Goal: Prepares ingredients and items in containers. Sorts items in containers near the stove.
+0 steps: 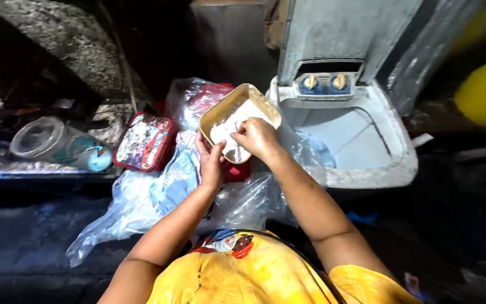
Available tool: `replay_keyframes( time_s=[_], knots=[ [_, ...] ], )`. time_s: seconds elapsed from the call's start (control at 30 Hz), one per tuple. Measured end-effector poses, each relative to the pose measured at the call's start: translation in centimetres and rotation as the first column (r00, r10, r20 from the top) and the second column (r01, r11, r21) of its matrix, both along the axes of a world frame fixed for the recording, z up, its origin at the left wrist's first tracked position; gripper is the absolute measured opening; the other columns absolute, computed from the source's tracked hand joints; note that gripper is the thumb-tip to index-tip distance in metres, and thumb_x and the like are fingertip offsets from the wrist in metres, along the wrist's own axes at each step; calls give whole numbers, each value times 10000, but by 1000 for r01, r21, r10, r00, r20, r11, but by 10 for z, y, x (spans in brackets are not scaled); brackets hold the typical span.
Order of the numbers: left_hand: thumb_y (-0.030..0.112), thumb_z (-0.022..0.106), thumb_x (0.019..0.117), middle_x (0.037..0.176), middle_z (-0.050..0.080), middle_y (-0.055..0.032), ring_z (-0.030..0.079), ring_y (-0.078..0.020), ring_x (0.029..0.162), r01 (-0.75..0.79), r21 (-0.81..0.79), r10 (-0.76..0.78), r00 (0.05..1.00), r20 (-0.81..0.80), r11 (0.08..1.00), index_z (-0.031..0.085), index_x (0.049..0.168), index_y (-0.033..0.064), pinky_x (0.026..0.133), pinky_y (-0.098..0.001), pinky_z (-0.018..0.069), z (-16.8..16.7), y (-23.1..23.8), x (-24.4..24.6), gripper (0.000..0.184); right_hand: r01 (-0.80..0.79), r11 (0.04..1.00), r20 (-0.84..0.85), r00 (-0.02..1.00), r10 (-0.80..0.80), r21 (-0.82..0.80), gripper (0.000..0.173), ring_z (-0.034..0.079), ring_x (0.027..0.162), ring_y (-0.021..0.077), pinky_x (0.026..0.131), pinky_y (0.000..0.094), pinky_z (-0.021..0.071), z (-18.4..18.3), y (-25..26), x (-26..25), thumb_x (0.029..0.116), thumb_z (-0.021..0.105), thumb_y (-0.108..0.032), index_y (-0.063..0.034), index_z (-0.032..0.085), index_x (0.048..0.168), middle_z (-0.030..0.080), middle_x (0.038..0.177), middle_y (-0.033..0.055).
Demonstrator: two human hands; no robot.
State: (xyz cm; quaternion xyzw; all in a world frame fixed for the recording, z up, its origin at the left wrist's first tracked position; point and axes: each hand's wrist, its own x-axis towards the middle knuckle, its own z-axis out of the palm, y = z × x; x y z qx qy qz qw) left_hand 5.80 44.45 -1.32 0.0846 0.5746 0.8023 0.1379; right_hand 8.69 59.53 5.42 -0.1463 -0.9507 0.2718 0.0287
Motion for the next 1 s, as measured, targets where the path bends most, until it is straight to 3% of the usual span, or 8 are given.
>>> replay_keyframes(
  time_s=[0.2,0.3,0.5,0.6,0.7,0.8,0.9,1.0],
  knots=[
    [263,674,915,1359,533,-123,649,-223,1002,94,-42,-93,995,28,995,143,1614,263,759,-424,581,1,55,7,878,229,959,138,968,-208,-164,285,691,989,351,843,616,532,6,56,11,904,722,-318,-47,751,987,727,995,168],
    [292,681,921,1444,469,-142,641,-264,1055,155,-63,-152,987,52,986,115,1615,276,743,-455,590,3,75,9,896,324,923,102,946,-309,-209,256,685,993,374,863,634,525,16,88,23,911,717,-243,-14,744,1023,719,1013,203],
    [273,726,902,1323,547,-157,668,-238,901,195,-37,-193,980,50,980,143,1608,276,662,-417,593,-1,103,4,915,283,925,178,926,-332,254,259,673,1101,447,879,680,523,39,138,54,968,576,-66,-88,756,1153,717,1141,229],
    [251,736,886,1366,534,-171,655,-250,1005,195,-45,-194,981,22,980,146,1612,239,760,-426,588,-3,113,3,935,212,911,208,932,-298,355,224,688,1042,443,823,688,529,30,142,66,937,634,-93,-110,775,1109,730,1087,209],
    [251,740,867,1449,495,-178,638,-248,1120,203,-70,-203,979,2,977,152,1615,215,852,-427,580,-4,122,8,952,205,945,234,935,-267,256,254,695,1055,405,854,668,528,13,146,66,936,621,-122,-157,783,1128,745,1084,171],
    [248,757,864,1470,472,-200,637,-268,1140,233,-61,-232,972,31,971,131,1624,209,870,-442,584,-5,130,14,986,263,964,205,946,-251,-36,203,709,996,348,868,635,542,-11,163,58,936,655,-138,-140,803,1075,755,1031,147],
    [243,755,862,1459,482,-205,639,-267,1139,261,-58,-258,965,57,964,139,1617,188,873,-431,583,-2,136,18,976,314,901,232,940,-251,-300,181,687,867,250,823,495,554,-8,167,57,938,668,-84,-71,778,1081,737,965,137],
    [234,733,894,1428,498,-213,642,-274,1111,285,-47,-277,953,122,958,138,1615,175,839,-433,584,2,138,18,937,364,833,262,925,-273,-416,188,586,698,128,662,325,507,5,176,65,972,645,-71,-50,746,1129,702,901,90]
  ],
)
